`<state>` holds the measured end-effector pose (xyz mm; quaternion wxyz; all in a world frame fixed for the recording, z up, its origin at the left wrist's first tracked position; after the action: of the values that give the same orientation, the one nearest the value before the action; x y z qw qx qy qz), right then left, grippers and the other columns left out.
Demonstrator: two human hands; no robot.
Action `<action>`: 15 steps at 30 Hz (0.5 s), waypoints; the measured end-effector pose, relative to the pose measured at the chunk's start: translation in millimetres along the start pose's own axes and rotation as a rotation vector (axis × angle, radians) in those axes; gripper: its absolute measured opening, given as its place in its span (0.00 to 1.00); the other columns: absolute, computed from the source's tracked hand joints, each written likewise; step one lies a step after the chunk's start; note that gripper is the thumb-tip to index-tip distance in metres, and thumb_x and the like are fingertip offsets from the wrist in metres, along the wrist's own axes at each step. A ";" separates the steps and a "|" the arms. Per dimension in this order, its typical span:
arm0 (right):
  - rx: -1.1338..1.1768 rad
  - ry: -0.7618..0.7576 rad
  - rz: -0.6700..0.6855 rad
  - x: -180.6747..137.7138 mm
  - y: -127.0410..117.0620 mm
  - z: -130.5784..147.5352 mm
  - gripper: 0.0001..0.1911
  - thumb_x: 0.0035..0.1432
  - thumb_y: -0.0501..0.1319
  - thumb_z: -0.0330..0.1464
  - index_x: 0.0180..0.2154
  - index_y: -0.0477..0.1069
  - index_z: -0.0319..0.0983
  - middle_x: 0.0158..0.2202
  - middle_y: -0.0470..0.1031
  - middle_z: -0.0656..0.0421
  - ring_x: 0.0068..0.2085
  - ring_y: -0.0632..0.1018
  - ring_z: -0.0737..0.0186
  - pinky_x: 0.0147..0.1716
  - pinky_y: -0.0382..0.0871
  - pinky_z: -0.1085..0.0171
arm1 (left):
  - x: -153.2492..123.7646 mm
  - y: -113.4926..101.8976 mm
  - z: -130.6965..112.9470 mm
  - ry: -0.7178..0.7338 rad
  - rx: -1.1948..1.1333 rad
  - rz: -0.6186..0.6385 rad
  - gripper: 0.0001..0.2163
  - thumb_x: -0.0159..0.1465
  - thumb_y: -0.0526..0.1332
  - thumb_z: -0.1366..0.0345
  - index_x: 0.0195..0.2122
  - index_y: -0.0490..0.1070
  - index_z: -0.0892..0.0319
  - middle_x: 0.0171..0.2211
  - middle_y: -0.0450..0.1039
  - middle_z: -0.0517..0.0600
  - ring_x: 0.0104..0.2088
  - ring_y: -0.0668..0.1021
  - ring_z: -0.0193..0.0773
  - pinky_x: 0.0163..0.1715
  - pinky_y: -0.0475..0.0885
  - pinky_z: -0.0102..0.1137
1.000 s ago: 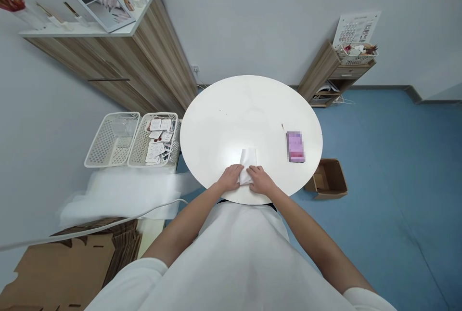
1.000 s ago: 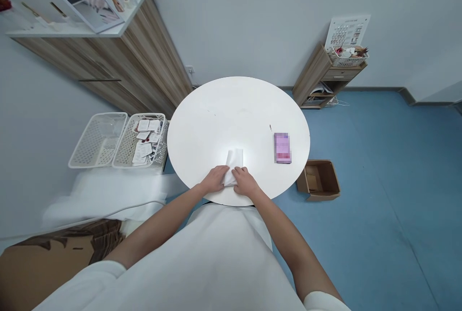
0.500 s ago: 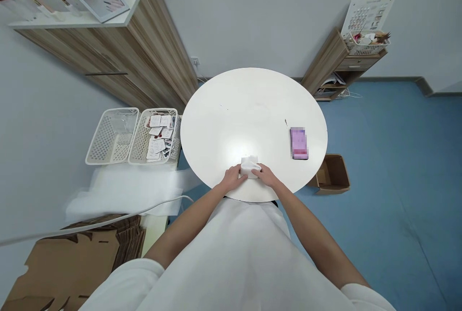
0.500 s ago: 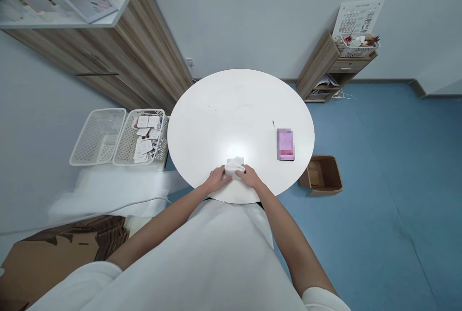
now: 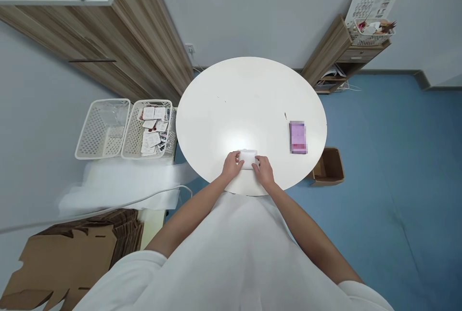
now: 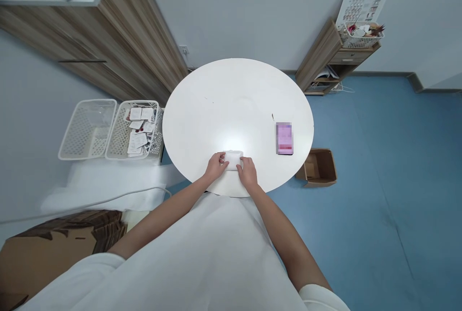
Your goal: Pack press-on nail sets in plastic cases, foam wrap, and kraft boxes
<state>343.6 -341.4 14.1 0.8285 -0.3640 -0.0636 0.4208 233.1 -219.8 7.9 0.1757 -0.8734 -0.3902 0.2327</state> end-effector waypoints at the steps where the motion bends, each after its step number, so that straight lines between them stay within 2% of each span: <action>1: 0.003 0.025 0.022 -1.6 1.2 -1.7 0.19 0.55 0.49 0.36 0.49 0.58 0.40 0.43 0.65 0.54 0.40 0.69 0.59 0.38 0.65 0.60 | 0.5 2.3 -0.4 0.015 0.002 0.014 0.18 0.53 0.60 0.68 0.46 0.65 0.58 0.38 0.66 0.51 0.32 0.71 0.34 0.39 0.67 0.32; 4: 0.018 0.113 0.037 -3.2 2.3 -7.4 0.19 0.55 0.49 0.36 0.49 0.58 0.41 0.38 0.67 0.57 0.38 0.70 0.60 0.37 0.65 0.60 | 1.7 7.0 0.6 0.034 0.030 0.028 0.18 0.53 0.60 0.69 0.46 0.65 0.59 0.39 0.66 0.51 0.33 0.71 0.34 0.40 0.67 0.33; 8: 0.032 0.136 0.065 -0.8 3.1 -9.2 0.20 0.54 0.49 0.37 0.49 0.59 0.41 0.38 0.67 0.57 0.37 0.69 0.61 0.38 0.64 0.59 | 1.6 9.2 4.9 -0.018 0.010 0.021 0.19 0.54 0.59 0.68 0.48 0.64 0.59 0.40 0.66 0.52 0.34 0.71 0.34 0.40 0.67 0.33; 15: 0.285 0.191 0.090 -9.6 -13.6 -20.2 0.25 0.51 0.53 0.39 0.51 0.57 0.40 0.46 0.63 0.54 0.37 0.70 0.63 0.39 0.66 0.61 | -19.9 1.3 11.3 -0.152 -0.123 -0.056 0.23 0.56 0.59 0.63 0.53 0.60 0.58 0.49 0.63 0.56 0.45 0.70 0.39 0.42 0.67 0.33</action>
<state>354.6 -364.8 10.3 0.8541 -0.2839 0.0921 0.4259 216.1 -234.4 3.2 0.0981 -0.8511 -0.4400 0.2689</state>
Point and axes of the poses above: each hand's wrist, its own x-axis towards the middle knuckle, its own y-axis out of the palm, z = x × y, the point moved 7 cm from there along x, towards the middle knuckle
